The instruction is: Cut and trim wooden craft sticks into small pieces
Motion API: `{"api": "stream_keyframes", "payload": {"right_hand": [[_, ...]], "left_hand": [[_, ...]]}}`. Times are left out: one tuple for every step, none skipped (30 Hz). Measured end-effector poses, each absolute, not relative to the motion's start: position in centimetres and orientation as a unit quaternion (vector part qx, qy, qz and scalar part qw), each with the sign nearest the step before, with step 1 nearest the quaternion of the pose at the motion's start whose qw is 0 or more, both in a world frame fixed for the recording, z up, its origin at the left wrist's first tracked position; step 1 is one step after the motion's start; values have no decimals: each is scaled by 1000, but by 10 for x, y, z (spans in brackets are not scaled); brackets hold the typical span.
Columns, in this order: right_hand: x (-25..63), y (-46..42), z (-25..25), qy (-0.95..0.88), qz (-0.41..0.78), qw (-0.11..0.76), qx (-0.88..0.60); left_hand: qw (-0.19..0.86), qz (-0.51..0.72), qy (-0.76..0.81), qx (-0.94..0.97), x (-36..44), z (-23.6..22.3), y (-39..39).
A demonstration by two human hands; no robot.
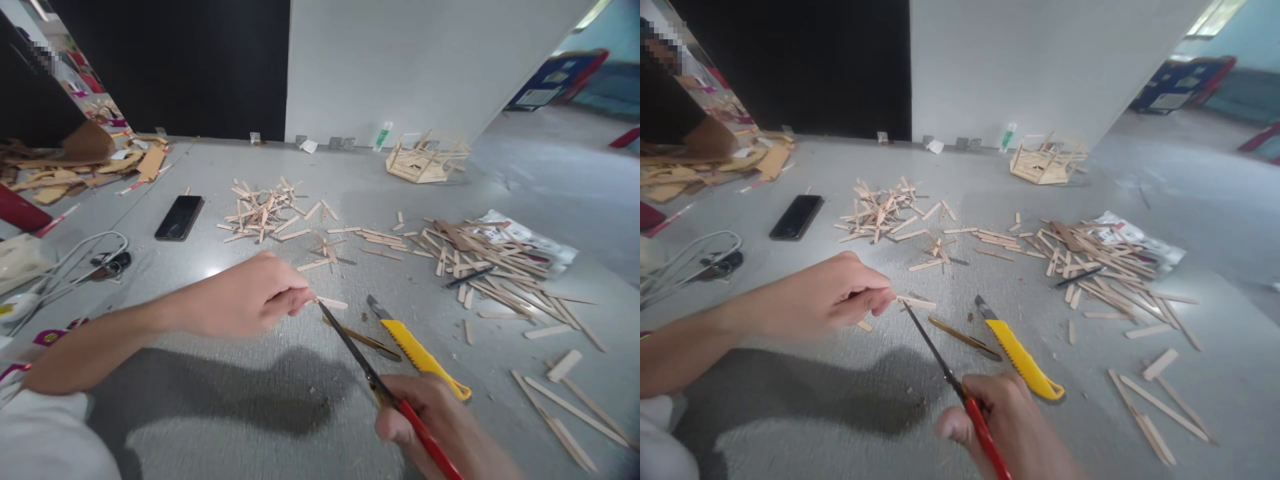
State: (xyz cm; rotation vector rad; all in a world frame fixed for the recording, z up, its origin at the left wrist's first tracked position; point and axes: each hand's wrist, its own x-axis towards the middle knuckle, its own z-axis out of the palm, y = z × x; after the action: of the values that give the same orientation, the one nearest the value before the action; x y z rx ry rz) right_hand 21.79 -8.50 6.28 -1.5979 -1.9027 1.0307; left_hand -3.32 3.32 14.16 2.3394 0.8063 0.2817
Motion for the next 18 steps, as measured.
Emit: {"api": "stream_keyframes", "payload": {"right_hand": [[217,-83,62,-712,342,204,-578],[216,-81,62,-728,318,190,-576],[215,-79,61,-740,300,181,-574],[214,-78,60,-750,285,180,-568],[213,-78,60,-758,272,185,-563],[212,-78,59,-764,258,194,-558],[211,-78,57,-770,243,205,-554],[211,-78,56,-774,224,219,-550],[210,-79,54,-779,201,234,-546],[210,-79,52,-782,174,249,-544],[210,-80,51,-785,148,263,-542],[211,-80,49,-787,128,269,-540],[211,-80,47,-789,117,269,-539],[212,-80,46,-791,116,264,-540],[213,-79,46,-791,124,256,-541],[214,-79,45,-788,137,250,-545],[215,-79,45,-783,157,243,-550],[216,-78,46,-775,182,237,-556]], "left_hand": [[325,112,306,888,-34,143,33],[331,114,305,886,-34,144,33],[337,115,304,883,-35,146,33],[344,115,304,881,-35,147,32],[350,113,306,878,-36,149,32],[359,110,308,874,-36,150,31],[372,106,311,868,-37,151,31],[387,101,316,860,-37,152,31],[404,96,321,851,-38,153,32],[425,88,327,840,-39,154,32],[445,81,333,827,-39,154,33],[463,75,337,816,-40,153,34],[477,72,340,807,-40,153,35],[487,71,342,800,-41,152,36],[491,71,343,798,-41,152,36],[488,74,345,798,-40,151,36],[480,78,348,801,-40,150,36],[466,83,350,808,-39,149,35]]}}
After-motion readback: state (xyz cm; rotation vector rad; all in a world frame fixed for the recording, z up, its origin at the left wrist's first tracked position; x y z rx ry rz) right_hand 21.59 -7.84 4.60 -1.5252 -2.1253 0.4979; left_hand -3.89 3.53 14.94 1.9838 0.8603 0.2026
